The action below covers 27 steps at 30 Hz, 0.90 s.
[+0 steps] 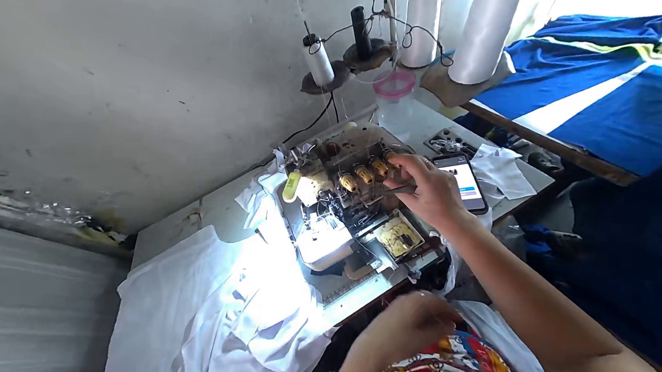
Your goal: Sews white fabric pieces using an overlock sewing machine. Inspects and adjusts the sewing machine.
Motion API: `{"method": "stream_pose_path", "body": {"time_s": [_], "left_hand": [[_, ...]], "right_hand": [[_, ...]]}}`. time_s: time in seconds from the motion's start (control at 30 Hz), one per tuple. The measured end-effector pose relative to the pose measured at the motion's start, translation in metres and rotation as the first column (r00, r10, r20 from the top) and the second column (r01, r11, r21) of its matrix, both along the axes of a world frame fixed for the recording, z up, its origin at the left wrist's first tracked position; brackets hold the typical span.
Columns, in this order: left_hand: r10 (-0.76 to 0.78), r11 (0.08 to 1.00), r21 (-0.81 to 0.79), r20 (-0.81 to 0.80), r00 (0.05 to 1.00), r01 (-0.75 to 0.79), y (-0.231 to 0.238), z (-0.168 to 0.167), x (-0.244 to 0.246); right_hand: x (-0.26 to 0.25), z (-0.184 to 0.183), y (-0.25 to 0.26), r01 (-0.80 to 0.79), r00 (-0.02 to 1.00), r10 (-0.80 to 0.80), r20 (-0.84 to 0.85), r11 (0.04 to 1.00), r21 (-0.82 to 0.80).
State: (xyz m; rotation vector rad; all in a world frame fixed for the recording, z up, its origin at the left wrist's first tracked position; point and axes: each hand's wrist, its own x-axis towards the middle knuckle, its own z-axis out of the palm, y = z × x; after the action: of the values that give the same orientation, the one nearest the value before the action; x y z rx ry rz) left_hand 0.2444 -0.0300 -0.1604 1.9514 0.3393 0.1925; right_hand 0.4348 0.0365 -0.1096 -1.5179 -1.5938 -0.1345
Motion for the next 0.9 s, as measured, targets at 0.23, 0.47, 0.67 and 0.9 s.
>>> {"method": "stream_pose_path", "body": {"time_s": [0.23, 0.47, 0.67, 0.9], "left_hand": [[0.497, 0.845, 0.082, 0.247, 0.832, -0.529, 0.025, -0.012, -0.024], [0.620, 0.747, 0.051, 0.307, 0.722, -0.663, 0.026, -0.033, -0.033], [0.707, 0.492, 0.139, 0.513, 0.487, -0.859, 0.030, -0.048, -0.034], [0.699, 0.334, 0.291, 0.561, 0.443, -0.896, 0.027, -0.064, -0.051]], "right_hand": [[-0.008, 0.005, 0.014, 0.109, 0.993, -0.108, 0.046, 0.994, -0.018], [-0.012, 0.003, 0.006, 0.045, 0.999, -0.046, 0.029, 0.999, 0.023], [-0.010, 0.010, 0.010, 0.128, 0.991, -0.127, 0.053, 0.991, -0.032], [0.003, -0.002, 0.000, 0.085, 0.996, -0.083, -0.032, 0.993, 0.080]]}}
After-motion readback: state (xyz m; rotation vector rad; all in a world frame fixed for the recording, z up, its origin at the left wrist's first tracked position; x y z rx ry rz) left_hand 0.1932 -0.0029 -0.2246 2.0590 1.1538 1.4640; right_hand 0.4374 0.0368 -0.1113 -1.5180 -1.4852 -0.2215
